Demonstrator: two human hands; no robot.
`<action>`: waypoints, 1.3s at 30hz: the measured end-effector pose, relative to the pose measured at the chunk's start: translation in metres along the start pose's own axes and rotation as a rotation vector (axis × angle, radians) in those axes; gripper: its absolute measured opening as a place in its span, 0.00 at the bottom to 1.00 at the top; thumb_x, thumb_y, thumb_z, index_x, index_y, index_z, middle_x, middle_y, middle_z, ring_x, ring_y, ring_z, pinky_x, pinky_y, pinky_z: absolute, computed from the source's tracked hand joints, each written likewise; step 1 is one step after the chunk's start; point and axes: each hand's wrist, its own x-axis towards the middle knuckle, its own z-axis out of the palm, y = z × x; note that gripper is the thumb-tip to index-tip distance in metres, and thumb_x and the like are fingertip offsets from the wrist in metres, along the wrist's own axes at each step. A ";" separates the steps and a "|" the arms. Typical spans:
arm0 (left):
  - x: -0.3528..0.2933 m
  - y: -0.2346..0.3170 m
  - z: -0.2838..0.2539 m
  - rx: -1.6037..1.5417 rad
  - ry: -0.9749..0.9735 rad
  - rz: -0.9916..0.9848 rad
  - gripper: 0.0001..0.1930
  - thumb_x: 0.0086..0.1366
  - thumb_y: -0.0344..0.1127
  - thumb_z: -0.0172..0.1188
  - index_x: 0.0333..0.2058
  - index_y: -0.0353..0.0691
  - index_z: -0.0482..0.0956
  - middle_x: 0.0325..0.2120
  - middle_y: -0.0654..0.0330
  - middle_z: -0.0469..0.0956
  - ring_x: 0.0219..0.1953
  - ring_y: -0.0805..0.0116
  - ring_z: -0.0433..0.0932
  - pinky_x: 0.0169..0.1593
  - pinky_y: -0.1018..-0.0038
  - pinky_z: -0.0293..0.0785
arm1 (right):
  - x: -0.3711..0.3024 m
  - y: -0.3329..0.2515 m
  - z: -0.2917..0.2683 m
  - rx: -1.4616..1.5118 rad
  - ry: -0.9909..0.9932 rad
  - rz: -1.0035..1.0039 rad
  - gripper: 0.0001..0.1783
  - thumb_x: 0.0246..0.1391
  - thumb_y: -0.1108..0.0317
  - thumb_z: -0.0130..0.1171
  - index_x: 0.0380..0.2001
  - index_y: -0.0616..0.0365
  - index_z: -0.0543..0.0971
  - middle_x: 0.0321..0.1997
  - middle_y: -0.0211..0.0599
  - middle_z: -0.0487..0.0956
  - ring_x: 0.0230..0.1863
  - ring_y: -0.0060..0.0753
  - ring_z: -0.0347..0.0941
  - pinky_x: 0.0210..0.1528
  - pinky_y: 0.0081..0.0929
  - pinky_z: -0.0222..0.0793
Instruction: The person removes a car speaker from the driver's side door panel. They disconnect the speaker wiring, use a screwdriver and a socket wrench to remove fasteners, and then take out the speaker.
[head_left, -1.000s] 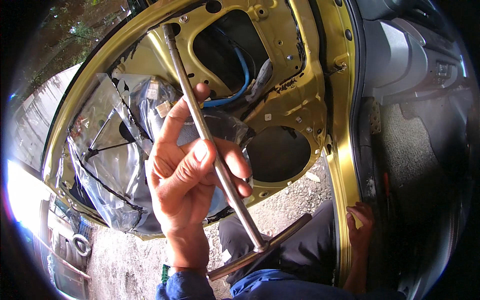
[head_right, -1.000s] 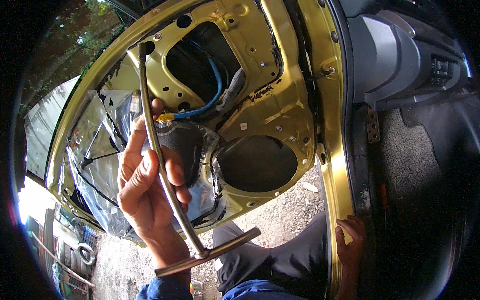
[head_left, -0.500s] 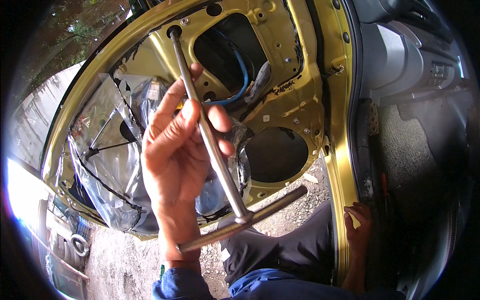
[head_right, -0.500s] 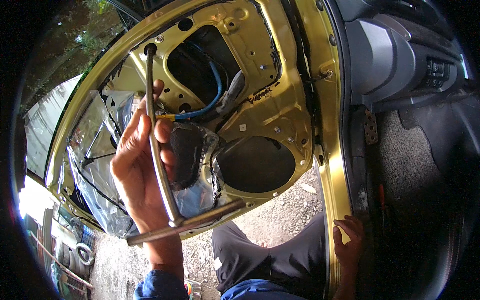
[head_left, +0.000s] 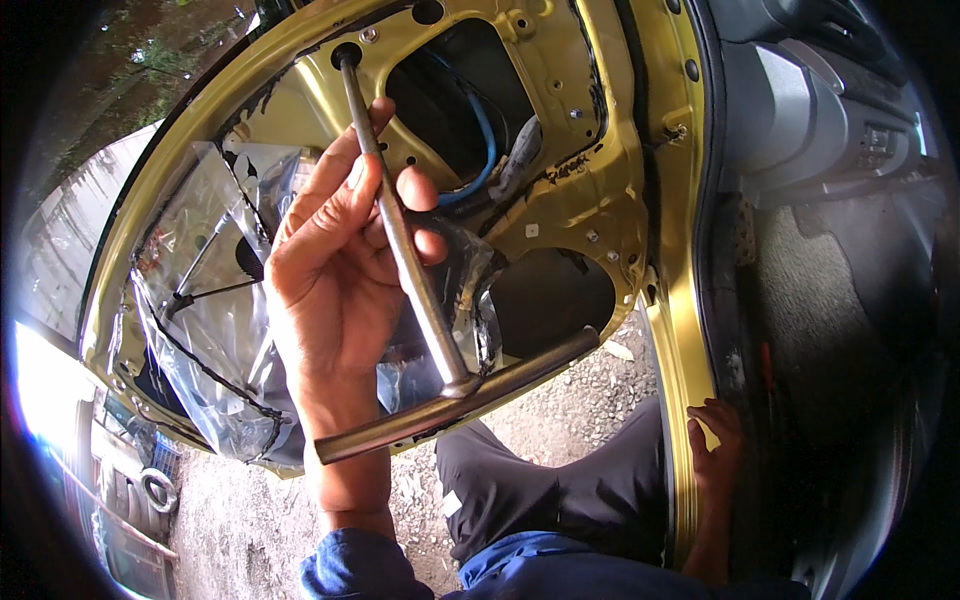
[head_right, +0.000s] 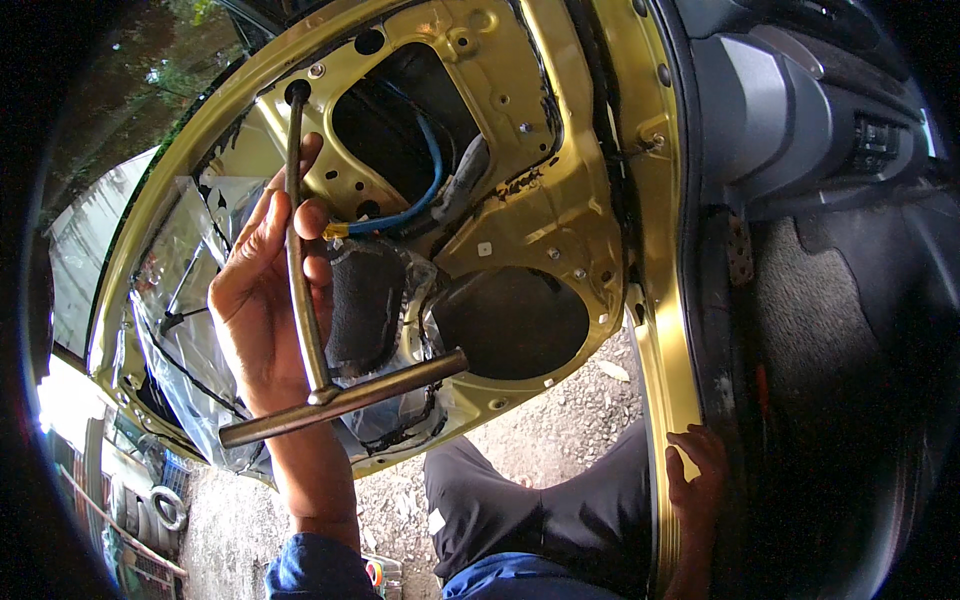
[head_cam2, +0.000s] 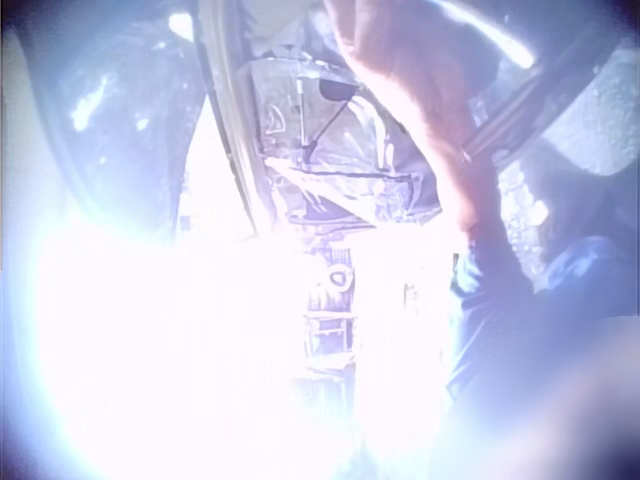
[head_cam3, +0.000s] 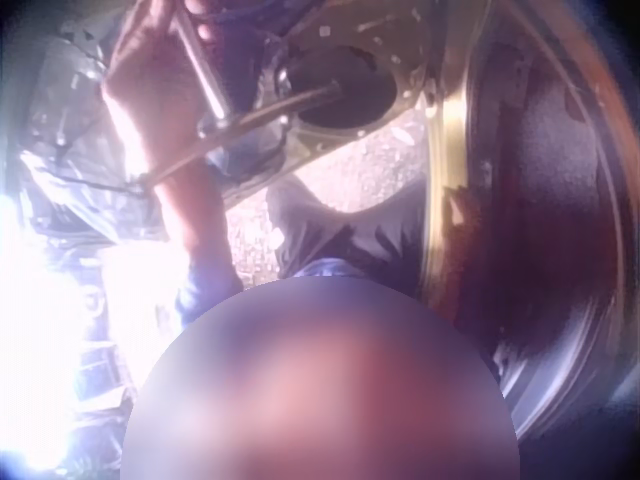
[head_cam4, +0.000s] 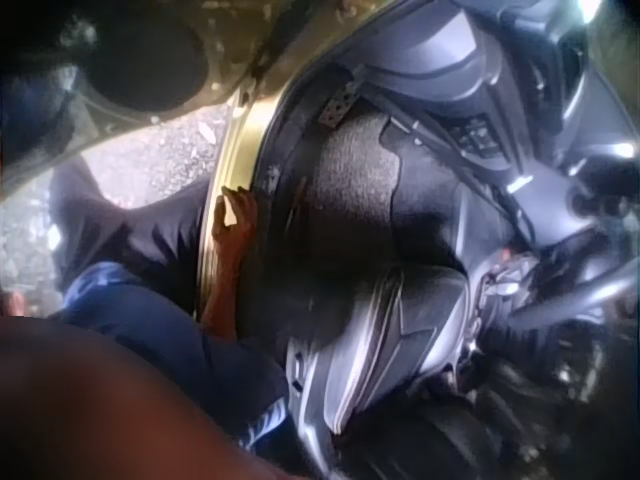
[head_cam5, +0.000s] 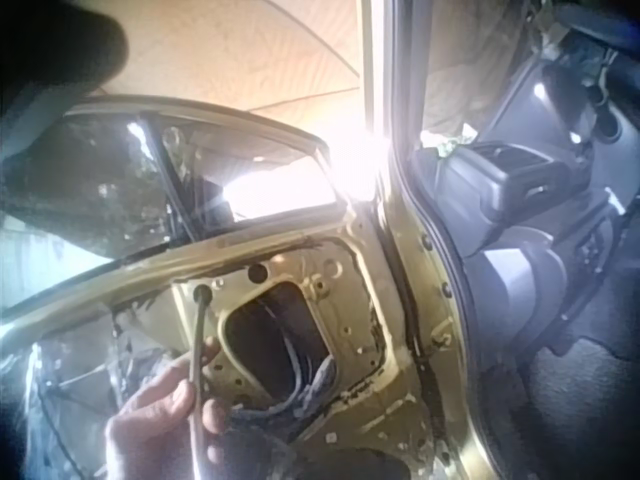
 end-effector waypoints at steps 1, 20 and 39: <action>0.001 -0.001 -0.001 0.030 0.006 0.007 0.26 0.73 0.30 0.50 0.66 0.24 0.59 0.35 0.43 0.83 0.30 0.54 0.86 0.33 0.69 0.86 | 0.000 0.000 0.000 -0.004 -0.002 -0.007 0.09 0.52 0.73 0.64 0.38 0.57 0.86 0.44 0.41 0.83 0.57 0.46 0.75 0.63 0.44 0.67; 0.008 0.005 0.005 0.213 0.024 -0.014 0.25 0.71 0.30 0.50 0.63 0.22 0.63 0.34 0.46 0.82 0.30 0.61 0.86 0.36 0.69 0.87 | -0.001 -0.017 0.021 0.204 -0.101 -0.190 0.09 0.51 0.73 0.67 0.37 0.56 0.86 0.39 0.39 0.84 0.48 0.45 0.79 0.54 0.39 0.72; 0.007 0.006 -0.013 -0.080 -0.119 -0.045 0.25 0.75 0.29 0.44 0.66 0.23 0.57 0.40 0.51 0.75 0.36 0.59 0.82 0.35 0.70 0.85 | -0.010 -0.017 0.010 0.243 -0.115 -0.092 0.10 0.51 0.75 0.67 0.38 0.56 0.87 0.37 0.38 0.84 0.44 0.40 0.79 0.50 0.35 0.73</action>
